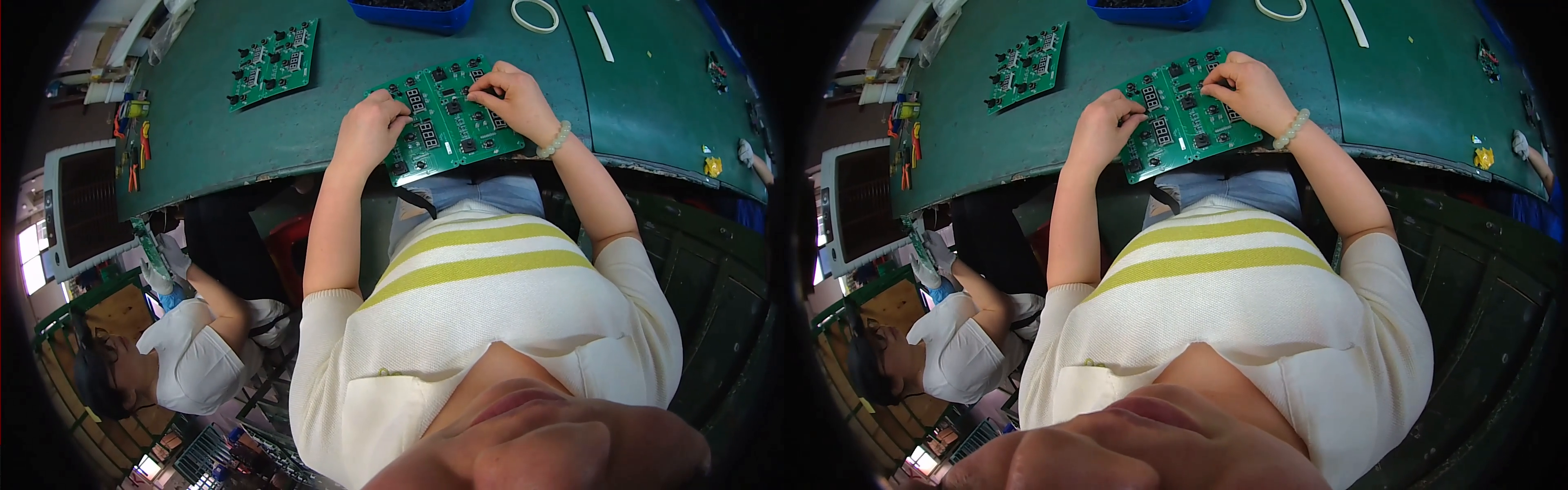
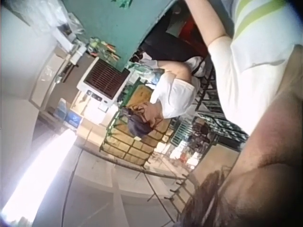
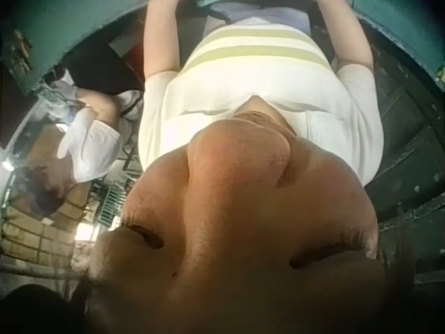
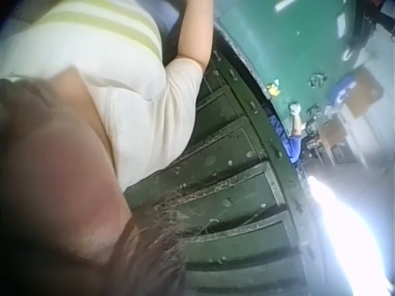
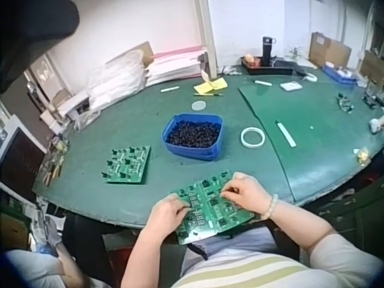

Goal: Insert electronic components into a printed circuit board.

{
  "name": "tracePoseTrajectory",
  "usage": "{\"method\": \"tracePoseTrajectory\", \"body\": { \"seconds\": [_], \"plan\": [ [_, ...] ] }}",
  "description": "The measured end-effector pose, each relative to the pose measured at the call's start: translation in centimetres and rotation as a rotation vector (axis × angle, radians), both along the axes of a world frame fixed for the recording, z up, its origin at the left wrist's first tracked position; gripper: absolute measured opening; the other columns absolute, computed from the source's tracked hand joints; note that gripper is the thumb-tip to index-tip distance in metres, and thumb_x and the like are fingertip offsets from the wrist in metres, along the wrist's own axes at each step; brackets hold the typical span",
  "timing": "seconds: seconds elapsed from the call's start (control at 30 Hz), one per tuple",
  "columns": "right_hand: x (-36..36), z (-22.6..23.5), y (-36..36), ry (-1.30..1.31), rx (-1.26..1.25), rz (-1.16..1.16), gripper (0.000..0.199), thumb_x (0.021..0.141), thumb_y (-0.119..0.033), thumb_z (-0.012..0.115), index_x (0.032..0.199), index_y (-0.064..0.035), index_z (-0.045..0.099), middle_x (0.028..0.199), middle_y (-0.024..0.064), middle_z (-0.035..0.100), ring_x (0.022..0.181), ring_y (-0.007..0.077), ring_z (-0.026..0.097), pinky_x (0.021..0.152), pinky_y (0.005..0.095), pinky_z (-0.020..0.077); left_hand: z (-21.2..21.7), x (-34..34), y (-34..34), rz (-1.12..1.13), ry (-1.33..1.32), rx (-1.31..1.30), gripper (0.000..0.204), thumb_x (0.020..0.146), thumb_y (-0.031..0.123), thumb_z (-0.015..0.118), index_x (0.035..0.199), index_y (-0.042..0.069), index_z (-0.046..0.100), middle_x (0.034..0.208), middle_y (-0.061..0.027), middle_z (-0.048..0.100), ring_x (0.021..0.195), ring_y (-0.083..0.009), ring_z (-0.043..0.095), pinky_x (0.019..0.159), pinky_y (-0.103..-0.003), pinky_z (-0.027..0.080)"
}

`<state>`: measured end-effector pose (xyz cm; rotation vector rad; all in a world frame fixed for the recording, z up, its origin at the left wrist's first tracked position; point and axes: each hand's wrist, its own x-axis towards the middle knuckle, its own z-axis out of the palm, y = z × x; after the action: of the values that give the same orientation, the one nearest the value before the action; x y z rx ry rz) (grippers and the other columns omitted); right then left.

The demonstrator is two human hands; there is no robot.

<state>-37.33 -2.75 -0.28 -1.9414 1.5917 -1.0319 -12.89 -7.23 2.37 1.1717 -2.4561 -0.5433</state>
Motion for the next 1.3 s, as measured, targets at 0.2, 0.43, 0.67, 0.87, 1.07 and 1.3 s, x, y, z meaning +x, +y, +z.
{"method": "tracePoseTrajectory", "body": {
  "seconds": [0.2, 0.43, 0.67, 0.87, 1.07, 1.3],
  "plan": [
    [0.3, 0.8, -0.2, 0.315, -0.166, 0.057, 0.011, 0.075, -0.015, 0.065, 0.079, -0.0048, 0.065, 0.071, 0.0088, 0.049, 0.069, 0.0251, 0.053, 0.060, 0.0347, 0.0437, -0.2, 0.6, -0.4, -0.049, -0.027, -0.053, 0.009, 0.074, 0.012, 0.063, 0.079, 0.007, 0.066, 0.080, -0.0102, 0.058, 0.075, -0.0302, 0.059, 0.066, -0.040, 0.048],
    [2.0, 3.5, -1.2, 0.681, -0.128, 0.166, 0.010, 0.074, -0.013, 0.064, 0.074, -0.0022, 0.063, 0.076, 0.0099, 0.052, 0.077, 0.0274, 0.056, 0.068, 0.0387, 0.0468, -1.0, 0.5, -1.3, -0.106, -0.067, -0.073, 0.010, 0.075, 0.010, 0.063, 0.082, 0.005, 0.067, 0.077, -0.0098, 0.058, 0.071, -0.0279, 0.058, 0.065, -0.036, 0.047],
    [1.7, 2.9, -1.9, 0.817, -0.163, 0.207, 0.008, 0.075, -0.009, 0.062, 0.075, -0.0010, 0.061, 0.075, 0.0093, 0.051, 0.072, 0.0236, 0.056, 0.064, 0.0351, 0.0468, -0.9, 0.4, -0.8, -0.106, -0.152, -0.172, 0.011, 0.073, 0.011, 0.066, 0.083, 0.006, 0.067, 0.080, -0.0091, 0.059, 0.072, -0.0273, 0.059, 0.064, -0.035, 0.049],
    [-1.2, 0.9, -1.2, -0.631, 0.308, 0.050, 0.023, 0.090, -0.007, 0.045, 0.108, -0.0005, 0.056, 0.079, -0.0009, 0.046, 0.063, 0.0058, 0.037, 0.056, 0.0180, 0.0341, -1.9, 0.8, -0.6, 0.370, 0.881, 0.341, 0.011, 0.082, 0.004, 0.051, 0.088, -0.001, 0.059, 0.077, -0.0025, 0.055, 0.071, -0.0121, 0.054, 0.062, -0.025, 0.044],
    [-1.8, 0.3, -0.3, -1.024, 0.358, 0.094, 0.029, 0.092, -0.008, 0.044, 0.118, 0.0044, 0.046, 0.100, 0.0075, 0.058, 0.064, 0.0042, 0.039, 0.054, 0.0153, 0.0335, -4.1, 4.1, -2.1, 0.233, 1.541, 0.841, 0.017, 0.082, -0.007, 0.047, 0.098, -0.006, 0.053, 0.100, -0.0144, 0.055, 0.084, -0.0165, 0.053, 0.073, -0.025, 0.044],
    [-1.6, 0.6, 0.7, -0.941, 0.408, 0.098, 0.016, 0.087, -0.015, 0.060, 0.094, -0.0021, 0.062, 0.088, 0.0034, 0.064, 0.064, 0.0044, 0.048, 0.058, 0.0168, 0.0406, -2.2, 2.2, -0.1, 0.372, 1.369, 0.875, 0.020, 0.087, 0.003, 0.057, 0.103, -0.008, 0.055, 0.097, -0.0133, 0.060, 0.087, -0.0178, 0.058, 0.079, -0.025, 0.048]
  ]
}}
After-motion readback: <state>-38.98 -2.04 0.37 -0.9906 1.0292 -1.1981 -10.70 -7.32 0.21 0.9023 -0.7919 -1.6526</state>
